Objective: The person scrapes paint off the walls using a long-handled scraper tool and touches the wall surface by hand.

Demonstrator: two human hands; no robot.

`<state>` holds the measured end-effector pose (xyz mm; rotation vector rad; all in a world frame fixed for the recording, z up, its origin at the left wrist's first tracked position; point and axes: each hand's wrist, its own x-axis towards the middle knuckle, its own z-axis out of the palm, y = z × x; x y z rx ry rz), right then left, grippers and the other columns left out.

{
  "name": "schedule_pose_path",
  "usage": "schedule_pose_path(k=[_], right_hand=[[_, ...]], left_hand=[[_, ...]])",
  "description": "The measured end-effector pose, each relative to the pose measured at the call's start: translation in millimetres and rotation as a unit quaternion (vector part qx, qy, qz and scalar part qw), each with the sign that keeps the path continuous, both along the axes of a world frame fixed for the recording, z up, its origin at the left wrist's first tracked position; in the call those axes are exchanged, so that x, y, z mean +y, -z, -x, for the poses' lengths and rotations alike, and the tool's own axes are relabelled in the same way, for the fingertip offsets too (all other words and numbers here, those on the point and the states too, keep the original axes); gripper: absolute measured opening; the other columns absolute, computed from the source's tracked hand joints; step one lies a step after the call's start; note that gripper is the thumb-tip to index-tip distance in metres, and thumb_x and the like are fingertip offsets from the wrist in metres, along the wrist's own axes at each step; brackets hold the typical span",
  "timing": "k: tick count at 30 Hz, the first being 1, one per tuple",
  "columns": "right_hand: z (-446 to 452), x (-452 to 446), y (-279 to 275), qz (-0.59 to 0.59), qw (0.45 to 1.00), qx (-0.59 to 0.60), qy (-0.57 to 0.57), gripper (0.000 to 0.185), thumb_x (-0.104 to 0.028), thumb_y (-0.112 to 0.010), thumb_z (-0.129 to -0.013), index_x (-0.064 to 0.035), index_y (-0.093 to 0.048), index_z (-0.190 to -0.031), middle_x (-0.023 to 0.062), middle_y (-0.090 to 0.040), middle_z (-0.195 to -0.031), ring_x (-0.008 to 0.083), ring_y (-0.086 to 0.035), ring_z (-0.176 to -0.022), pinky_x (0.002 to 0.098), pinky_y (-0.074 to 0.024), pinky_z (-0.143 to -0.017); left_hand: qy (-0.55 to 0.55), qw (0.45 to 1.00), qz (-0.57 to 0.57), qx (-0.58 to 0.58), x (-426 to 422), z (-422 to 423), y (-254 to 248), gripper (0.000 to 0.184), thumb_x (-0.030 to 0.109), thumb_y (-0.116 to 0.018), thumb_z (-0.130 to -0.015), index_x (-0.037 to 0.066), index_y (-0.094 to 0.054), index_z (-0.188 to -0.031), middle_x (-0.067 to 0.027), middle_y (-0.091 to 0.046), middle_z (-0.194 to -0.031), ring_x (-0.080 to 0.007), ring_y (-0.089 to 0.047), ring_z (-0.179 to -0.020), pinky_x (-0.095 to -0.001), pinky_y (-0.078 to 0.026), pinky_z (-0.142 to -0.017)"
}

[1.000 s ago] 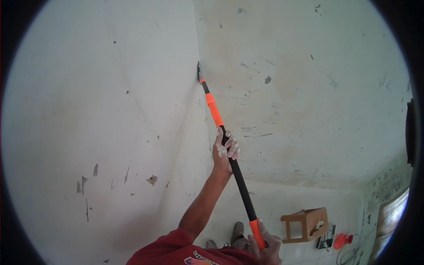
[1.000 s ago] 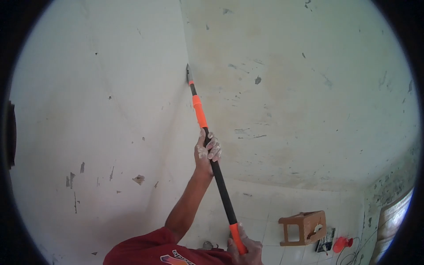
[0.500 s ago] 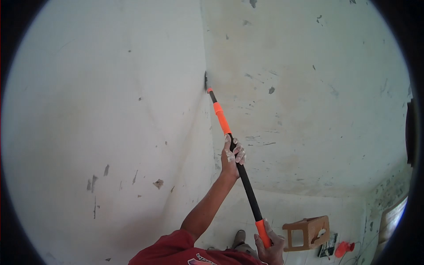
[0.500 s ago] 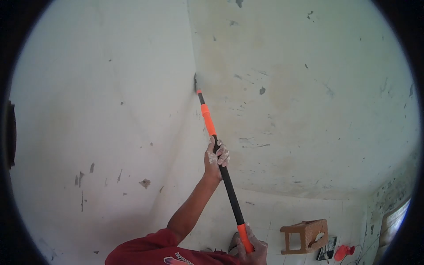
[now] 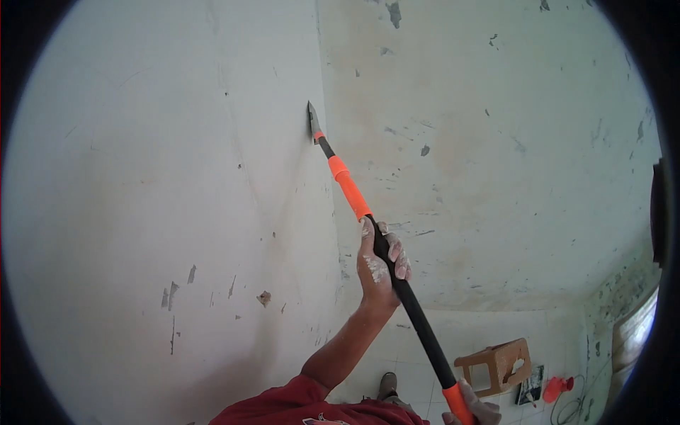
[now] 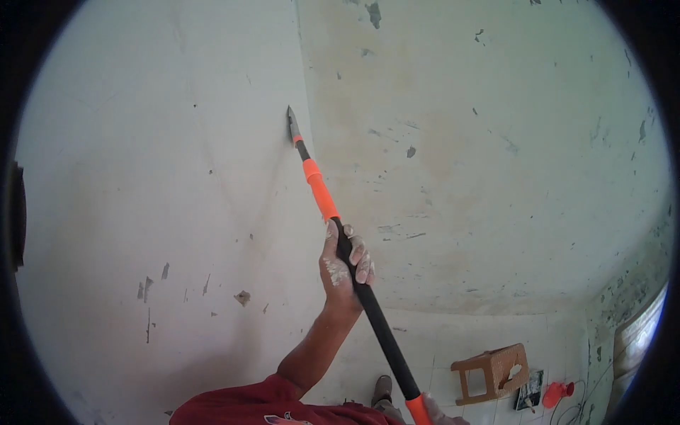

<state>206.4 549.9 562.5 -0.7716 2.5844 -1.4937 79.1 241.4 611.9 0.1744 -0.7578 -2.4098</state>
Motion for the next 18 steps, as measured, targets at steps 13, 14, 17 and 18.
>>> schedule_pose_path(k=[13, 14, 17, 18], right_hand=[[9, -50, 13, 0.014, 1.000, 0.016, 0.021, 0.045, -0.018, -0.079, -0.091, 0.0005, -0.069, -0.131, 0.0099, -0.054, -0.063, 0.0161, -0.046, -0.057, 0.0338, -0.0401, -0.055], [13, -50, 14, 0.013, 1.000, 0.016, 0.017, 0.045, -0.018, -0.079, -0.091, 0.0005, -0.069, -0.131, 0.0099, -0.055, -0.063, 0.0161, -0.046, -0.057, 0.0337, -0.0401, -0.055], [35, -55, 19, 0.015, 0.999, 0.029, 0.009, 0.045, -0.018, -0.078, -0.092, 0.0005, -0.069, -0.131, 0.0097, -0.055, -0.063, 0.0159, -0.046, -0.057, 0.0335, -0.0402, -0.055], [41, -55, 21, 0.014, 0.999, 0.034, 0.008, 0.045, -0.018, -0.078, -0.092, 0.0005, -0.069, -0.131, 0.0096, -0.055, -0.064, 0.0158, -0.046, -0.057, 0.0334, -0.0403, -0.055]], left_hand=[[0.036, 0.998, 0.045, 0.010, -70, 24, 2, 0.041, 0.057, -0.047, -0.107, 0.018, -0.046, -0.096, 0.0051, -0.037, -0.059, -0.0107, -0.038, -0.037, -0.0263, -0.034, -0.035], [0.033, 0.998, 0.043, 0.009, -67, 26, 4, 0.041, 0.057, -0.047, -0.107, 0.018, -0.046, -0.096, 0.0051, -0.037, -0.059, -0.0107, -0.038, -0.037, -0.0263, -0.034, -0.035], [0.032, 0.999, 0.035, 0.025, -59, 30, 8, 0.042, 0.056, -0.045, -0.108, 0.016, -0.045, -0.096, 0.0028, -0.036, -0.058, -0.0125, -0.039, -0.037, -0.0282, -0.035, -0.035], [0.032, 0.999, 0.033, 0.029, -59, 35, 7, 0.042, 0.056, -0.045, -0.108, 0.016, -0.045, -0.096, 0.0028, -0.036, -0.058, -0.0125, -0.039, -0.037, -0.0282, -0.035, -0.035]])
